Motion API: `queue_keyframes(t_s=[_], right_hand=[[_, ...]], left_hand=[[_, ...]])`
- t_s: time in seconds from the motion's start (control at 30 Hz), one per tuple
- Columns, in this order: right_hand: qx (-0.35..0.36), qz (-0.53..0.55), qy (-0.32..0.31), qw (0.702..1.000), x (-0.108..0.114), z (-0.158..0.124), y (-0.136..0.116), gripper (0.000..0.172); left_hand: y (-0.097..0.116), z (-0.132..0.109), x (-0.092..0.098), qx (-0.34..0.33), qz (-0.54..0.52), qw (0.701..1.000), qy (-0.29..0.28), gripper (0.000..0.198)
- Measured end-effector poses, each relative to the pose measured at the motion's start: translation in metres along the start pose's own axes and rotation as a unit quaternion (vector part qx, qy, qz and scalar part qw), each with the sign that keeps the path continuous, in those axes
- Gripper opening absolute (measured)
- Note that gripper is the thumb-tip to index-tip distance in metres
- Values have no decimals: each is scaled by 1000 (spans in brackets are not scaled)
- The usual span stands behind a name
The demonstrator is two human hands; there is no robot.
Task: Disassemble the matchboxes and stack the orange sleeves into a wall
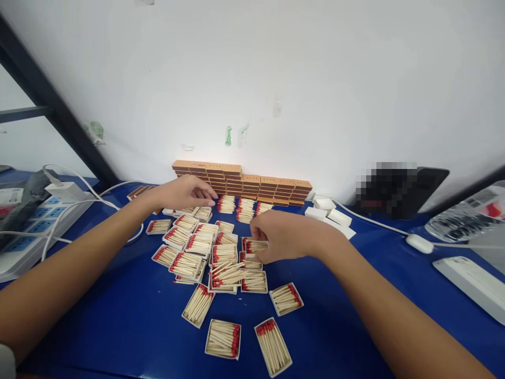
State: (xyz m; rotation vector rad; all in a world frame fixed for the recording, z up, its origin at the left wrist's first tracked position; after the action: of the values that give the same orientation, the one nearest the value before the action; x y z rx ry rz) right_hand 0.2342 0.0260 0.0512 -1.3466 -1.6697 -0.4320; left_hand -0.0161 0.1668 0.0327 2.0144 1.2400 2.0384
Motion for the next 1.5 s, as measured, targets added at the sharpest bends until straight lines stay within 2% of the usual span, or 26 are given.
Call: queue_keyframes(t_s=[0.17, 0.33, 0.5, 0.73, 0.93, 1.1, 1.27, 1.4, 1.5], right_hand=[[-57, -15, 40, 997, 10, -4, 33, 26], [-48, 11, -7, 999, 2, 12, 58, 27], [-38, 7, -14, 999, -6, 21, 55, 29], [-22, -12, 48, 999, -11, 25, 55, 31], [5, 20, 61, 998, -9, 18, 51, 31], [17, 58, 76, 995, -20, 9, 49, 35], [43, 70, 176, 981, -32, 15, 63, 28], [42, 69, 200, 976, -38, 32, 75, 22], [58, 80, 200, 975, -40, 38, 76, 23]], left_hand=[[2, -1, 0, 4, -3, 1000, -5, 33], [-1, 1, 0, 10, -4, 1000, -9, 36], [-1, 0, 2, 15, 0, 1000, -7, 38], [4, 0, 2, 6, -2, 1000, -7, 36], [1, -1, 3, -10, 1, 1000, 5, 34], [-1, -1, 2, -6, 3, 1000, 1, 34], [2, -1, 2, 11, 9, 1000, 1, 35], [11, -15, 0, 9, 18, 1000, 22, 33], [18, -37, -5, 6, 46, 996, 81, 29]])
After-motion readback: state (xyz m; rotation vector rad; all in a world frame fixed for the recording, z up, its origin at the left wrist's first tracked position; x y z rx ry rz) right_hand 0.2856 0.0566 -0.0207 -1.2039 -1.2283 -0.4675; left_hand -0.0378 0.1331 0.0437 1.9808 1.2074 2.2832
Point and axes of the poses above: each hand's wrist, its own z-axis towards the middle knuckle, its own x-axis out of the back of the hand, y = z × x, the point moved 2 cm from there along z, towards the middle knuckle, and after that the axes turned 13 degrees about -y, right-handed, at the moved point
